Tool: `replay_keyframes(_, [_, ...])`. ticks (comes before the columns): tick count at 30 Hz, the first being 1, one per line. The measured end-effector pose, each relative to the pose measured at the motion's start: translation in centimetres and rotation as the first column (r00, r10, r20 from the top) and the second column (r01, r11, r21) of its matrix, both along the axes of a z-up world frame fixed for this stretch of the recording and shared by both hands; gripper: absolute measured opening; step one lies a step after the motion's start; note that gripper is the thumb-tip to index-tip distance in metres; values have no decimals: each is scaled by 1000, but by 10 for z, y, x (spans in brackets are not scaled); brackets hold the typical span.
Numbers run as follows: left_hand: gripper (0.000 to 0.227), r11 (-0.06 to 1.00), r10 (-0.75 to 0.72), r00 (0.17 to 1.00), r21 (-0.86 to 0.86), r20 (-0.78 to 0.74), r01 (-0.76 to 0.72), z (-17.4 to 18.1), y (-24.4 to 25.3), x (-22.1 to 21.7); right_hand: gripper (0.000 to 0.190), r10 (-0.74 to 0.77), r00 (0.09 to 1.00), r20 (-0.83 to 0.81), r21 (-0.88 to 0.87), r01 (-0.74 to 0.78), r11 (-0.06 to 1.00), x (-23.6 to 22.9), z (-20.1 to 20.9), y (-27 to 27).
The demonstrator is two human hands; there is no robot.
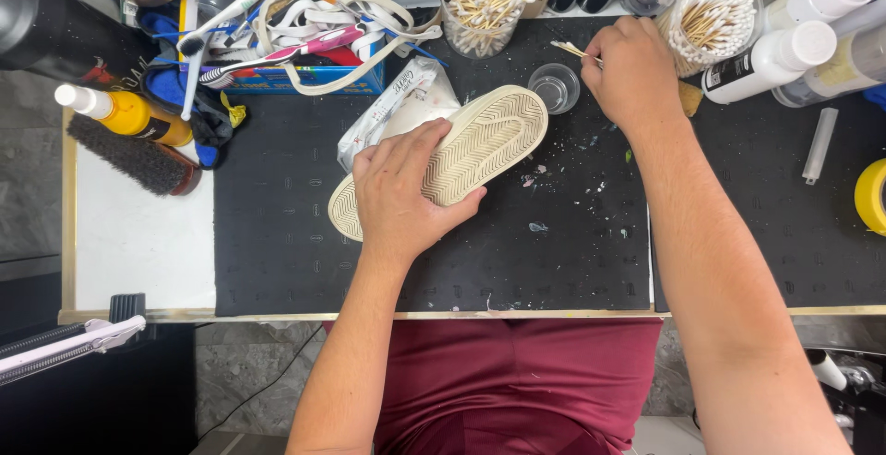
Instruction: The person cleans the sole of a white sneaker using cotton swabs dipped in a liquid and a yellow utility knife. They repeatedly scrub the tread pattern and scrape the surface to remove dirt.
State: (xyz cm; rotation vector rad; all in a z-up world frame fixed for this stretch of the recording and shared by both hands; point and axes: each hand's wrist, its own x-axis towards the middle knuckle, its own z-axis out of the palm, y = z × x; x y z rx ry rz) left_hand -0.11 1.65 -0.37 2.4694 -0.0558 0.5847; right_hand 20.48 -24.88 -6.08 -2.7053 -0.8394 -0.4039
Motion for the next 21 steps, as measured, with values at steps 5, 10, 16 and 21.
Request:
replay_keyframes(5, [79, 1000, 1, 1000, -6, 3, -1, -1, -2, 0, 12, 3, 991, 135, -79, 8, 997, -4, 25, 12])
replay_keyframes(10, [78, 1000, 7, 1000, 0, 15, -7, 2, -2, 0, 12, 124, 963, 238, 23, -133, 991, -9, 63, 56])
replay_keyframes(16, [76, 1000, 8, 1000, -14, 2, -8, 0, -1, -1, 5, 205, 951, 229, 75, -228, 971, 31, 61, 112])
replay_keyframes(21, [75, 1000, 7, 1000, 0, 29, -7, -2, 0, 0, 9, 150, 986, 71, -17, -149, 989, 50, 52, 135])
